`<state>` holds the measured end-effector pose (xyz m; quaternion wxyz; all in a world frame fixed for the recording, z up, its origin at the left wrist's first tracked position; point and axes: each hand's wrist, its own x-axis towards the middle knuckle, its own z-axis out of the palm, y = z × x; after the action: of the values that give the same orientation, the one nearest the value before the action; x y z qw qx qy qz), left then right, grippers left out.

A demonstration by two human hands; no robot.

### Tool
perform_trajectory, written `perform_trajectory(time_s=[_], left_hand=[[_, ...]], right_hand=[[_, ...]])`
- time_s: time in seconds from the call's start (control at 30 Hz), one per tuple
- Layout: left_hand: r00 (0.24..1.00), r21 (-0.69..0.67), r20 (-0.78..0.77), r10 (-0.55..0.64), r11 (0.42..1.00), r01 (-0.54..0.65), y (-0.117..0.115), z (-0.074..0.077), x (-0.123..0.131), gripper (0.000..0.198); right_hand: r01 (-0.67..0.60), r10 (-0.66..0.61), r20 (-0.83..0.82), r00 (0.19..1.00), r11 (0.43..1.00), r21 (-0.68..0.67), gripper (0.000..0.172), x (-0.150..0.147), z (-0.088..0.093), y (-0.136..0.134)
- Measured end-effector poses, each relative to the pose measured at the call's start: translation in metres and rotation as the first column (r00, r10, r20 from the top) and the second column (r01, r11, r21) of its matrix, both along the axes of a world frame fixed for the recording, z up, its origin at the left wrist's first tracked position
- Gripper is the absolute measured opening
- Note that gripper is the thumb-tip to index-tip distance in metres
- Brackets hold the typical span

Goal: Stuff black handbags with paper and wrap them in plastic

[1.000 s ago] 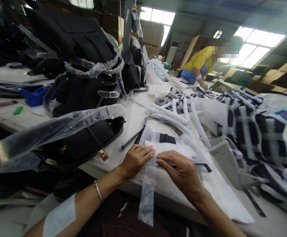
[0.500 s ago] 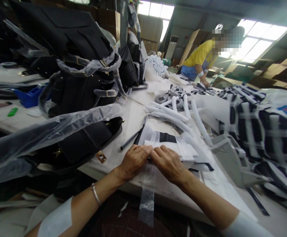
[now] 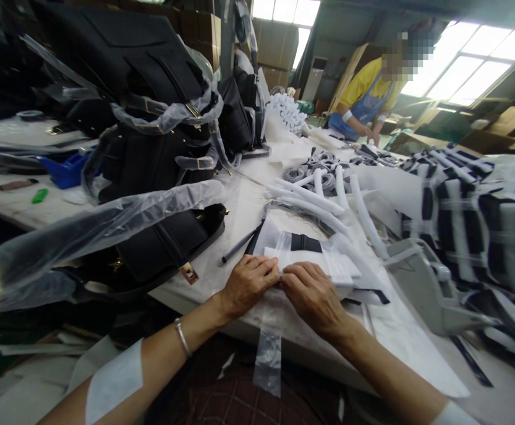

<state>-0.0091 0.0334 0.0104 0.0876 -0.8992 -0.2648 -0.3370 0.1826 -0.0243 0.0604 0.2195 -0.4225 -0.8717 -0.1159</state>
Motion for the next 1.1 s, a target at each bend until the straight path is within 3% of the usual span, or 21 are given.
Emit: perform_trajectory(time_s=[0.07, 0.2, 0.3, 0.4, 0.53, 0.7, 0.9, 1.0, 1.1], left_hand=[[1.0, 0.001, -0.004, -0.004, 1.0, 0.004, 0.0, 0.0, 0.0, 0.015], [1.0, -0.01, -0.015, -0.016, 1.0, 0.015, 0.0, 0.0, -0.001, 0.016], [1.0, -0.011, -0.018, -0.013, 1.0, 0.013, 0.0, 0.0, -0.001, 0.017], [1.0, -0.011, -0.013, -0.017, 1.0, 0.016, 0.0, -0.001, -0.001, 0.017], [1.0, -0.005, 0.001, -0.015, 1.0, 0.015, 0.0, -0.001, -0.001, 0.016], [1.0, -0.016, 0.002, -0.027, 1.0, 0.027, 0.001, 0.0, -0.001, 0.018], [0.998, -0.029, 0.022, -0.051, 0.998, 0.052, 0.001, -0.001, -0.001, 0.019], [0.998, -0.042, 0.013, -0.056, 0.998, 0.056, 0.0, -0.004, -0.001, 0.018], [0.998, -0.058, 0.018, -0.058, 0.997, 0.059, -0.001, -0.005, -0.002, 0.019]], right_hand=[[-0.072, 0.072, -0.014, 0.997, 0.997, -0.023, 0.016, 0.005, -0.001, -0.021], [-0.188, 0.202, 0.162, 0.966, 0.977, -0.098, 0.036, 0.01, -0.019, -0.059], [-0.148, 0.162, 0.168, 0.972, 0.984, -0.095, 0.041, 0.005, -0.039, -0.066], [-0.184, 0.186, 0.013, 0.982, 0.979, -0.09, 0.033, -0.005, -0.048, -0.056], [-0.248, 0.233, -0.228, 0.945, 0.968, -0.038, 0.025, -0.018, -0.038, -0.043], [-0.184, 0.12, -0.435, 0.893, 0.977, -0.107, 0.03, -0.029, -0.029, -0.042], [-0.165, 0.077, -0.517, 0.853, 0.978, -0.127, 0.033, -0.042, -0.037, -0.051], [-0.174, 0.083, -0.512, 0.855, 0.976, -0.133, 0.032, -0.044, -0.023, -0.047], [-0.163, 0.085, -0.47, 0.879, 0.978, -0.127, 0.03, -0.038, 0.001, -0.034]])
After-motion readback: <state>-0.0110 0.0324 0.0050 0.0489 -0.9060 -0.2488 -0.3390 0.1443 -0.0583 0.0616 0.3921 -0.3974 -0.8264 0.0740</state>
